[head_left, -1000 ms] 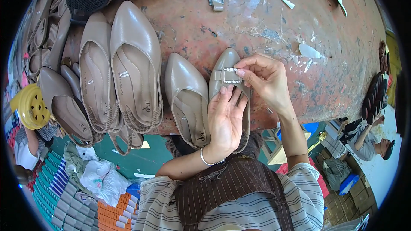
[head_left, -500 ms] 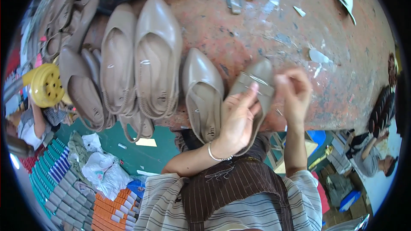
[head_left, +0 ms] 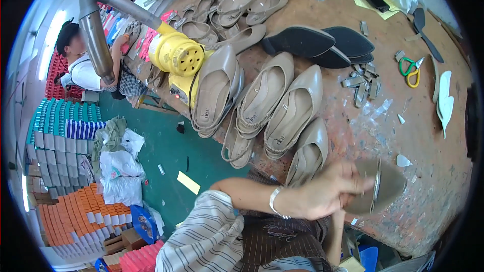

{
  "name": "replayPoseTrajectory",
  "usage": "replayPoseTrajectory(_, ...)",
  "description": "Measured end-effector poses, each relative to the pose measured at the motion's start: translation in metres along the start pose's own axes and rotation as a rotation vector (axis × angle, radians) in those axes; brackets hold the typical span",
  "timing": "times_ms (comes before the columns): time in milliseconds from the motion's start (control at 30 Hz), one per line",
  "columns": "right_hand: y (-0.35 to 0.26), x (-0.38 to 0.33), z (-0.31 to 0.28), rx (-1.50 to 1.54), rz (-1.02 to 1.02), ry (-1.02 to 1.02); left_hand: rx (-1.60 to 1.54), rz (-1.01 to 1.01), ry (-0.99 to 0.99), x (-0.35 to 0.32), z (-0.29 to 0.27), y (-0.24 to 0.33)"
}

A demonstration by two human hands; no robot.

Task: Applying adhesive and attaching metal buckles to the front of women's shoes.

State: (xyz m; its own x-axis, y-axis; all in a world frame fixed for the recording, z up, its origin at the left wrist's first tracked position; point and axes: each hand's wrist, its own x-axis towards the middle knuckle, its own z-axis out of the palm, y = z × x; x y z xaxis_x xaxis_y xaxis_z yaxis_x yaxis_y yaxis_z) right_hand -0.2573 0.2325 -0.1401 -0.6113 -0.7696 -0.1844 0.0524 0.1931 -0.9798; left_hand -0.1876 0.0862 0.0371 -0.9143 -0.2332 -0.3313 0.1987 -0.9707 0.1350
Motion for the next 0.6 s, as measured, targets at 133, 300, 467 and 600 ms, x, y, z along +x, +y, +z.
replayPoseTrajectory(133,-0.087,0.021,0.048,-0.322,0.090,-0.156,0.136,0.497,-0.184,-0.033,0.037,0.104)
replayPoseTrajectory(300,-0.059,0.027,0.042,-0.320,0.016,-0.135,0.532,1.133,-0.045,-0.039,0.074,0.259)
replayPoseTrajectory(467,-0.065,0.019,0.027,-0.257,0.085,-0.105,0.374,1.164,0.703,-0.023,0.049,0.404)
replayPoseTrajectory(600,-0.061,0.005,0.004,-0.241,0.100,0.038,0.881,1.115,0.822,-0.045,0.008,0.364)
